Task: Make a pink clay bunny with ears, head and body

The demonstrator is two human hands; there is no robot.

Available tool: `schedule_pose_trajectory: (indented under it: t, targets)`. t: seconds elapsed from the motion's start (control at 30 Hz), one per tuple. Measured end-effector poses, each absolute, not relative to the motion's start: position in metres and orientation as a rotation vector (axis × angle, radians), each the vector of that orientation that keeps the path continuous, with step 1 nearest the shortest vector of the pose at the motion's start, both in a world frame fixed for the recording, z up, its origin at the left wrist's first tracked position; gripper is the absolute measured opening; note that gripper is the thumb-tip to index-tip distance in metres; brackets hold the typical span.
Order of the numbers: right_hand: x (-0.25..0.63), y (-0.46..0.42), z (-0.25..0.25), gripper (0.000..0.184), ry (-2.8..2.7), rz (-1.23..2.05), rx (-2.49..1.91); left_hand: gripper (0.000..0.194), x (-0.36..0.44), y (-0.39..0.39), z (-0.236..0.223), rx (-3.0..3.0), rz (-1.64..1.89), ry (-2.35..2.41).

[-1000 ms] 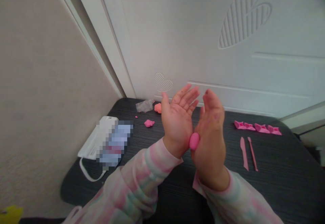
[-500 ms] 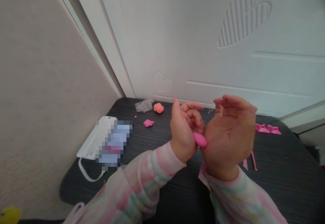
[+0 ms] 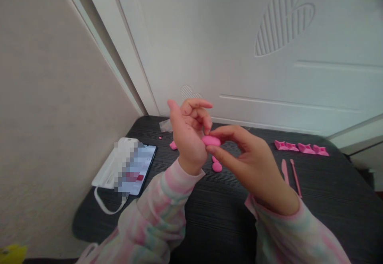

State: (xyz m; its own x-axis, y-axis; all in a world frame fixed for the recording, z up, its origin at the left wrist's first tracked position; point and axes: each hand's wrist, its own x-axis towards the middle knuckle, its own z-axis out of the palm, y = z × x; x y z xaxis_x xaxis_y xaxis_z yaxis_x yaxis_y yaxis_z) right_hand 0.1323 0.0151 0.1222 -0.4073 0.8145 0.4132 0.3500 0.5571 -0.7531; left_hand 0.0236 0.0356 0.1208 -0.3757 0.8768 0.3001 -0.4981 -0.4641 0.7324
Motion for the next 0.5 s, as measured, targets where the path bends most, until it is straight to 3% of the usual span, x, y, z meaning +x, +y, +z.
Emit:
schedule_pose_trajectory:
  t: [0.17, 0.5]
  targets:
    - [0.149, 0.003, 0.110, 0.016, -1.991, 0.539, -1.033, 0.057, 0.026, 0.033, 0.123, 0.950, 1.890, 0.700]
    - [0.176, -0.035, 0.004, 0.020, -2.265, 0.520, -1.443, 0.054, 0.017, 0.036, 0.126, 0.986, 2.007, 0.615]
